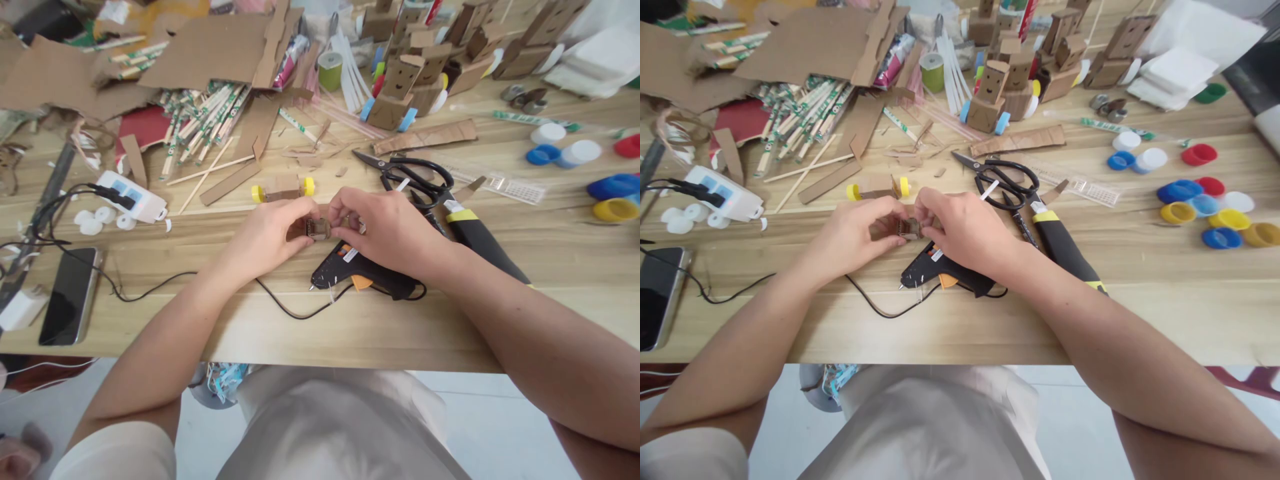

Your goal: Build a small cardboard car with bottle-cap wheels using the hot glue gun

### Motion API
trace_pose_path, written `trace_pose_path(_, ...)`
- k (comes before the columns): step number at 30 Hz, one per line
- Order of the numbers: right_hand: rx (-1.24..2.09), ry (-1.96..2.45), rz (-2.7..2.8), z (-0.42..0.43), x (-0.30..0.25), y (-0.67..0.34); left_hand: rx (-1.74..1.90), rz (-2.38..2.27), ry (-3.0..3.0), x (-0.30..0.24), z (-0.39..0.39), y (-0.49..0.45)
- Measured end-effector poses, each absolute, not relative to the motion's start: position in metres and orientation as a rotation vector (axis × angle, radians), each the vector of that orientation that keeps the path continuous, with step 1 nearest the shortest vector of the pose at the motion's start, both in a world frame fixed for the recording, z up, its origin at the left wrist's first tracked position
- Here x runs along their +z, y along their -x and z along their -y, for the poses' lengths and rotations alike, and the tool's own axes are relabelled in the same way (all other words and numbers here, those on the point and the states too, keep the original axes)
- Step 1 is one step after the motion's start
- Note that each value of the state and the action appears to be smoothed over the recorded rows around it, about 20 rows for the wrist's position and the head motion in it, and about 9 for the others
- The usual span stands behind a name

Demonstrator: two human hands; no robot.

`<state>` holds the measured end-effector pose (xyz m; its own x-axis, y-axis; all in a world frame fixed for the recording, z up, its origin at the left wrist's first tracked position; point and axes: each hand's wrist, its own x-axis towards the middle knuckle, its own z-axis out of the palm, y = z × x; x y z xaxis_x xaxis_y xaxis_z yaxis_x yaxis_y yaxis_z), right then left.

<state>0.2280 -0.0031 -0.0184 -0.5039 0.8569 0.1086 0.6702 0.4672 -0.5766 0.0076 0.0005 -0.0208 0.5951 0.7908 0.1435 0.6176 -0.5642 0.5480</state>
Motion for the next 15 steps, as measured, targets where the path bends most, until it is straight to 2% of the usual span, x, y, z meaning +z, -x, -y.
trace_pose_path(5,0.566,1.442,2.348,0.007,0.003,-0.243,0.577,-1.071,-2.435,-0.026,-0.003,-0.006)
trace_pose_path(10,0.695,1.802,2.705,0.022,0.023,-0.244,0.717,-0.946,-2.555,-0.033,-0.007,-0.001)
trace_pose_path(15,0.51,1.736,2.922,0.038,0.021,-0.235,1.023,-0.761,-2.78,-0.033,-0.008,0.003)
